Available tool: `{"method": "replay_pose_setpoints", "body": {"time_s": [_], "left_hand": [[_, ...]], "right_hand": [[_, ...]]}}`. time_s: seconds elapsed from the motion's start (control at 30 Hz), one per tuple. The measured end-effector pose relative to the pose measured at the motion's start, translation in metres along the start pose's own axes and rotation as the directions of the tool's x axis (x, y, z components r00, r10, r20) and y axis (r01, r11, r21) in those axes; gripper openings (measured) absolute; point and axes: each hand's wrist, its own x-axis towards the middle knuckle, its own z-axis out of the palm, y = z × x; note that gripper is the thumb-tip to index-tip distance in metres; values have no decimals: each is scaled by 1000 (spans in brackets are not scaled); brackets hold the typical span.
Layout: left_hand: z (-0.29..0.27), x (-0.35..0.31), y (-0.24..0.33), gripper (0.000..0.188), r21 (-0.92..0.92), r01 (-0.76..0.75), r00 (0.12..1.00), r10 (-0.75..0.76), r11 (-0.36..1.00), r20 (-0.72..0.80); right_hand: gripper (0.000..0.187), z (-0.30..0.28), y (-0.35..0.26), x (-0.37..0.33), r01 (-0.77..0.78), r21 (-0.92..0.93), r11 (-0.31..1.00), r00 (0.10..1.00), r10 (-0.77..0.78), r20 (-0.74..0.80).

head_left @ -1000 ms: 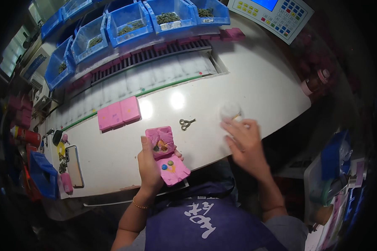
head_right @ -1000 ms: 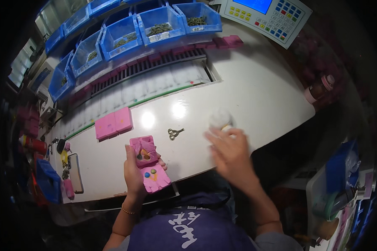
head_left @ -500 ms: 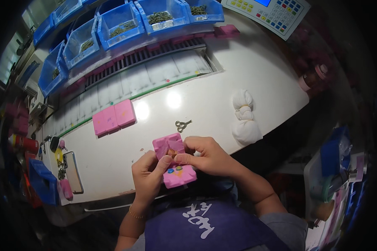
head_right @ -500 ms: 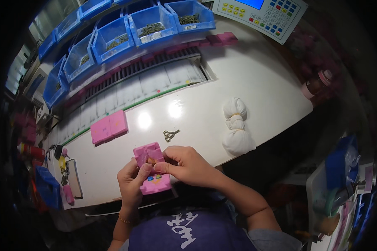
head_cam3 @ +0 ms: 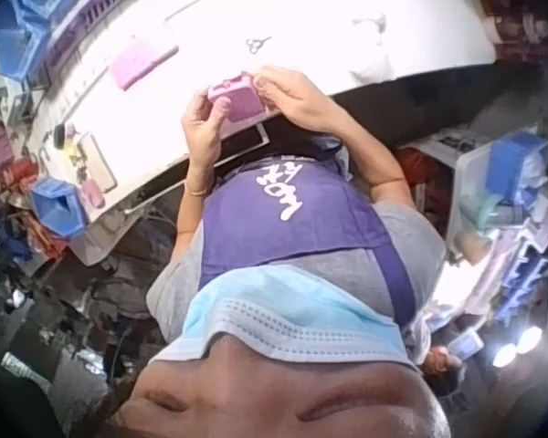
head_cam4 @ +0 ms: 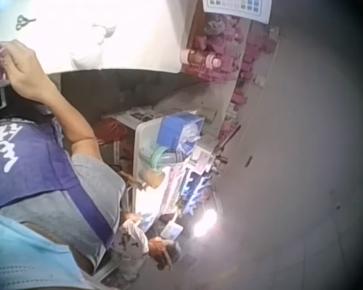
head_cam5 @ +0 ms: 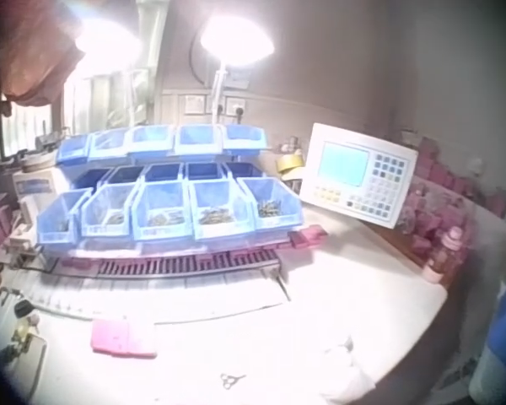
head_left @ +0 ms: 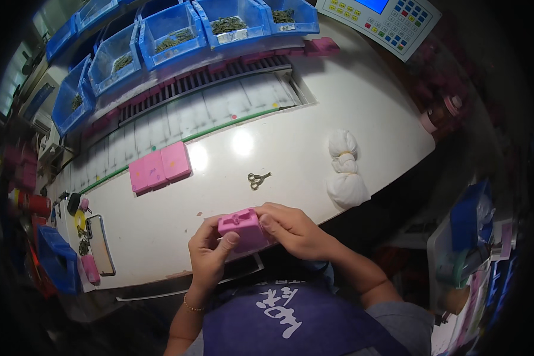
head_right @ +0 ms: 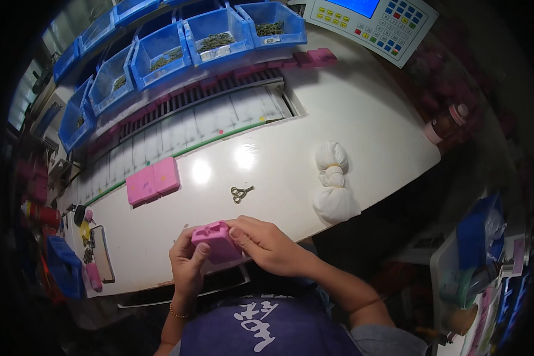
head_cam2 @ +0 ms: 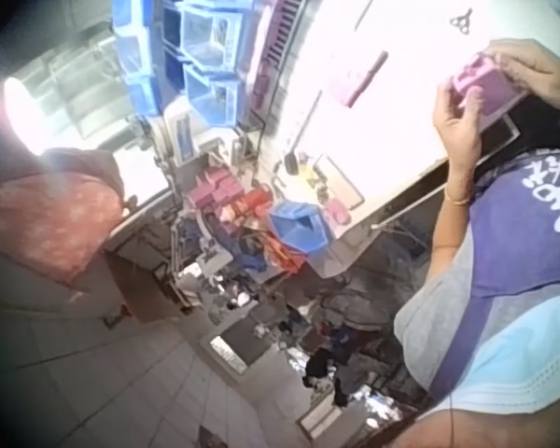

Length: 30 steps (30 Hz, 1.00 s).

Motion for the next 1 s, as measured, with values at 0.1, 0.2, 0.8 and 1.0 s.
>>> {"method": "replay_pose_setpoints", "body": {"time_s": [0.1,0.2,0.8,1.0], "left_hand": [[2,-2,0,32,31,-50,999,50,998,12],[1,-2,4,28,104,-123,989,113,987,98],[-42,4,27,28,960,-162,750,661,229,-31],[-34,-5,20,53,987,-141,911,400,75,100]], "right_hand": [[24,5,-1,-2,-4,91,996,1000,6,-24],[25,2,8,-1,102,44,994,995,-100,-26],[26,-25,43,20,88,-626,775,915,-312,-256],[19,-44,46,42,65,-655,753,940,-267,-214]]}}
